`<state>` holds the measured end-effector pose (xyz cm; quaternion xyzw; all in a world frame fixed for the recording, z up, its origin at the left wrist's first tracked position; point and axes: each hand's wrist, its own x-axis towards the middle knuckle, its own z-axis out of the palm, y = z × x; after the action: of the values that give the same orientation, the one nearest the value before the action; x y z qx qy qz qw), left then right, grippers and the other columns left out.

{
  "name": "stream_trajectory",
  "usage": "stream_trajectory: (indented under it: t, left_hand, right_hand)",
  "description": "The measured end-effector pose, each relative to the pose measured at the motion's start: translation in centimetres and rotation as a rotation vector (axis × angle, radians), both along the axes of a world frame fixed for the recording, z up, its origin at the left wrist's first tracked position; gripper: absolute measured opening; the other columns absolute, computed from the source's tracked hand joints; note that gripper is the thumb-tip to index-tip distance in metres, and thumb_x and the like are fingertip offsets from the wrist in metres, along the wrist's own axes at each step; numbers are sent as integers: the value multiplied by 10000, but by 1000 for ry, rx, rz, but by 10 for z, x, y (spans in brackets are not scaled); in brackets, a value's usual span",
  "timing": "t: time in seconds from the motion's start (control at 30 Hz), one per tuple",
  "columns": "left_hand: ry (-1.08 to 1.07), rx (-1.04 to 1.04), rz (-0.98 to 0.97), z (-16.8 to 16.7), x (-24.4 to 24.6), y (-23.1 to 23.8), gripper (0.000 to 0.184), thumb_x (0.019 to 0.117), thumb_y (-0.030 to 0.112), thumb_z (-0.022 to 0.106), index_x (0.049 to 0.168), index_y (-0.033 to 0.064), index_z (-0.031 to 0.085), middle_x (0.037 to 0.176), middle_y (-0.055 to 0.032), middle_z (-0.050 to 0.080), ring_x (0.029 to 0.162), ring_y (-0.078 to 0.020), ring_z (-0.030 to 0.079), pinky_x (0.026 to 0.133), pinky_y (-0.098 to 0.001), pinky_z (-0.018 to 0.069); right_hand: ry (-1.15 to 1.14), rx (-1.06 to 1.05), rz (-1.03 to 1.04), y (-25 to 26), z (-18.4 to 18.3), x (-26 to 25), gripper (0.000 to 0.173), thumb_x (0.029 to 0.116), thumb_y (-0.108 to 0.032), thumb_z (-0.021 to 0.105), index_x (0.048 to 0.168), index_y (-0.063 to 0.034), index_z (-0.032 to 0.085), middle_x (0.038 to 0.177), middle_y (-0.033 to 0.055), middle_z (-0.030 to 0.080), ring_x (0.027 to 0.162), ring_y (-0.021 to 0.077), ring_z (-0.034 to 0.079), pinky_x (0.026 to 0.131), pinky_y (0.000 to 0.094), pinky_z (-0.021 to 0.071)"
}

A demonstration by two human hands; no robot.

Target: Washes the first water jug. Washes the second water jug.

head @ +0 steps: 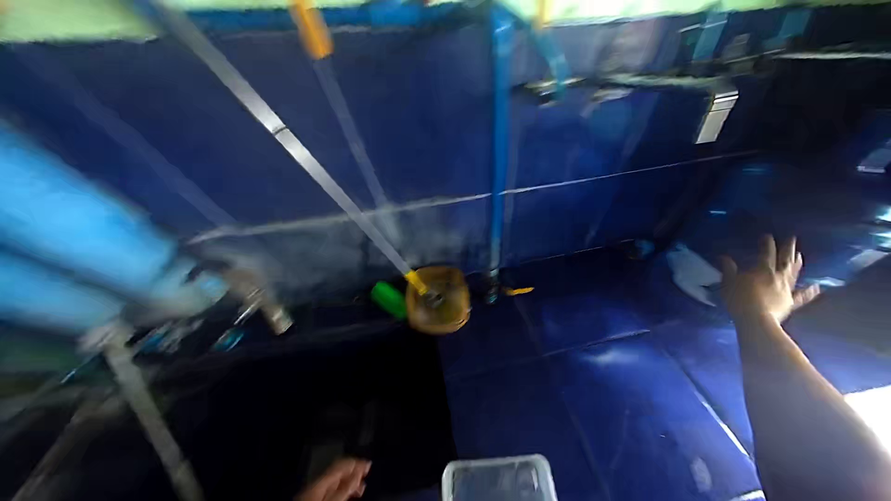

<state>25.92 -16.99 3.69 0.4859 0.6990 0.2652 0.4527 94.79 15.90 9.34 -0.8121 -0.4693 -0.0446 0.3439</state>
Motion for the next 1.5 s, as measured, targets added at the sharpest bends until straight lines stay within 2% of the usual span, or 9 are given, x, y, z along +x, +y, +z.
stream_trajectory:
  t: [0.07,0.2,0.53,0.67,0.83,1.03,1.27,1.4,1.5]
  left_hand:
    - [130,47,-42,-3,-12,-16,324,1077,220,514,1253,9,685,1117,-127,726,948,-198,719,910,-409,588]
    - [272,197,-10,9,-64,-62,297,1039,236,580,1158,9,729,1414,-143,606,1335,-211,562,1148,-387,439]
    - [900,384,542,162,-243,-220,489,1004,360,598,1387,56,595,1580,-188,424,1494,-362,355,1203,-585,314]
    - [1203,472,682,240,-347,-289,776,969,438,652,1520,-31,370,1545,-352,367,1454,-487,363,1186,-602,330]
    - [553,343,1299,318,-399,-278,897,984,253,683,1635,48,101,1620,-234,313,1460,-328,377,1191,-511,317]
    - [176,681,811,249,-606,-253,528,945,395,705,1406,196,540,1187,42,701,1023,-83,698,858,-282,595]
    - [-36,1025,139,272,-530,-143,543,795,152,853,1272,85,604,1197,-101,678,1102,-264,674,970,-427,584]
    - [41,1127,-215,263,-458,-92,575,758,321,890,1227,157,601,1107,46,712,1034,-117,695,944,-300,597]
    - [42,1002,-242,175,-404,-27,535,719,273,919,1146,91,654,1079,19,735,1031,-81,700,948,-285,598]
  right_hand:
    - [130,-265,54,-27,-89,-58,874,1001,-496,588,1617,4,221,1670,303,149,1564,443,134,1234,671,114]
    - [207,-609,-69,-63,-190,-176,978,995,-698,384,1646,-32,83,1703,258,-27,1579,429,-29,1205,729,27]
    - [-135,-832,1137,-128,-154,-500,882,1000,-605,528,1637,-72,231,1713,219,66,1577,446,-18,1176,779,12]
    - [66,-1282,1465,-176,-140,-596,629,1059,-461,533,1548,-74,449,1605,168,418,1519,335,342,1243,562,240]
    - [443,-1143,1214,-223,-123,-654,527,1081,-350,526,1517,-57,482,1536,175,504,1432,317,469,1191,513,349]
    - [676,-1246,899,-263,-136,-679,486,1078,-395,518,1456,-91,545,1454,154,581,1337,334,543,1084,550,415]
    - [699,-1205,869,-248,-110,-703,481,1071,-400,528,1452,-108,549,1446,128,592,1321,307,561,1068,531,440]
    - [607,-1055,870,-198,-102,-722,508,1070,-314,554,1484,-27,490,1481,201,540,1333,353,543,1098,540,429]
    - [427,-917,915,-139,-103,-744,566,1050,-309,593,1507,-3,455,1491,227,523,1379,351,513,1148,534,406]
